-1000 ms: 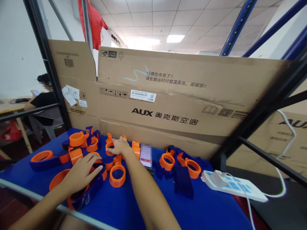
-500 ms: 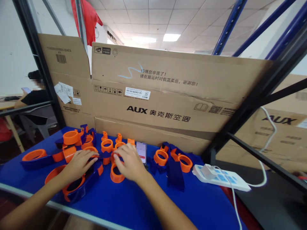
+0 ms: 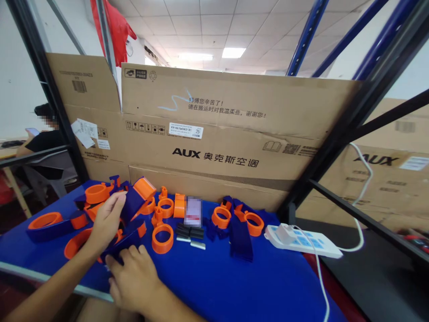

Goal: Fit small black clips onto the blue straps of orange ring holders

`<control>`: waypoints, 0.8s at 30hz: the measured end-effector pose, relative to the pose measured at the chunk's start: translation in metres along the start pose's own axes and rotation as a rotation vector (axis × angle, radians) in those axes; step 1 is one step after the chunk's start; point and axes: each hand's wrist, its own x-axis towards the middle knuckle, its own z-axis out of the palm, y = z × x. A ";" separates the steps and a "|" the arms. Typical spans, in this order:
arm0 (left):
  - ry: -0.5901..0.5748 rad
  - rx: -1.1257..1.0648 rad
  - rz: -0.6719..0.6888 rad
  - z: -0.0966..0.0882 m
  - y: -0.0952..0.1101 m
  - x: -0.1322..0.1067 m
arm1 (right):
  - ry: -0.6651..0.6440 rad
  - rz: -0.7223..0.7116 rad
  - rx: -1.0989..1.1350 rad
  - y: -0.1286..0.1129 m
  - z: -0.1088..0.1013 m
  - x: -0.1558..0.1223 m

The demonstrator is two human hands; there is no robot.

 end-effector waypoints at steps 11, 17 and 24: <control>-0.465 -1.290 -0.956 0.087 0.004 -0.064 | 0.565 0.511 0.553 0.105 -0.094 -0.074; -0.607 -1.234 -1.145 0.144 0.000 -0.077 | 0.489 0.417 0.853 0.156 -0.126 -0.056; -0.532 -0.813 -0.749 0.168 -0.008 -0.053 | 0.576 0.558 0.759 0.182 -0.126 -0.071</control>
